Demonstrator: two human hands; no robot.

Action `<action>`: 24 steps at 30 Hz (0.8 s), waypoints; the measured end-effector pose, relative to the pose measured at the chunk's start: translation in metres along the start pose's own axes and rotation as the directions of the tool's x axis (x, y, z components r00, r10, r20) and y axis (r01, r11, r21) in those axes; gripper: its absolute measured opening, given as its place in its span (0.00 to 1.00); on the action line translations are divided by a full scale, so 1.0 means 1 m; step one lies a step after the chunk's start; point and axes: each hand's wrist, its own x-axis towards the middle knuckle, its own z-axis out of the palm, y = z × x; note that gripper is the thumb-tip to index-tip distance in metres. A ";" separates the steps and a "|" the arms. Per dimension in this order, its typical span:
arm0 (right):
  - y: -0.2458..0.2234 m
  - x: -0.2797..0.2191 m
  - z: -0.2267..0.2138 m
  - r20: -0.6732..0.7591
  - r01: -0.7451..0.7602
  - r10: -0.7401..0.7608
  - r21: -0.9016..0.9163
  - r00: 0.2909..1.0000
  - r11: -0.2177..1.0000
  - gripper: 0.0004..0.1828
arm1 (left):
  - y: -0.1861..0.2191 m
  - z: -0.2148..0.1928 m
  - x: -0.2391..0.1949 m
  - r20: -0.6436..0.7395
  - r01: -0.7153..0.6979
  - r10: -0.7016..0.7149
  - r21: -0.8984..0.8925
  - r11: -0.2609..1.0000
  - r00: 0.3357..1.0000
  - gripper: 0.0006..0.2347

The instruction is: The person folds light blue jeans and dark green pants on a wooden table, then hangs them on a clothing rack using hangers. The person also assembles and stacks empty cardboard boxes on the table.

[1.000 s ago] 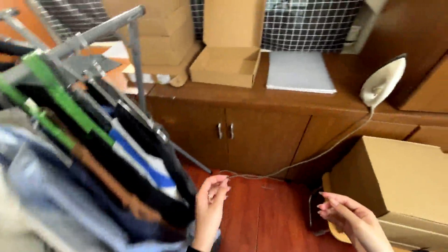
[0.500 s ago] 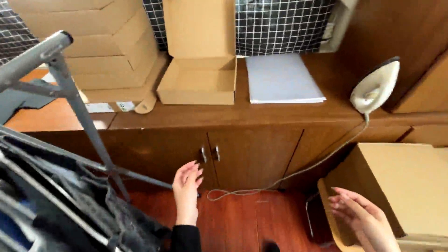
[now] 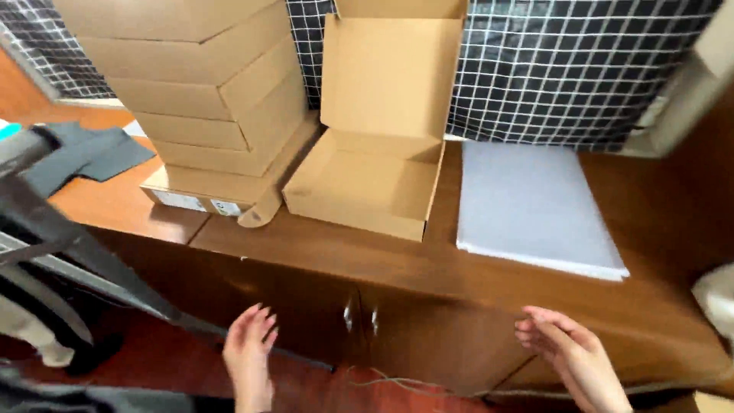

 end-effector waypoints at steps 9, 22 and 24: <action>0.013 0.116 0.083 0.118 -0.134 0.135 -0.016 0.984 0.991 0.22 | -0.022 0.067 0.061 -0.217 -0.131 0.129 0.006 0.991 0.968 0.10; 0.031 0.240 0.217 -0.265 -0.189 0.116 -0.271 0.957 0.944 0.38 | 0.028 0.299 0.252 0.080 -0.457 0.451 0.188 0.869 0.889 0.09; 0.044 0.260 0.231 -0.268 -0.164 0.097 -0.241 0.959 0.957 0.40 | 0.026 0.322 0.302 0.155 -0.509 0.485 0.214 0.834 0.861 0.08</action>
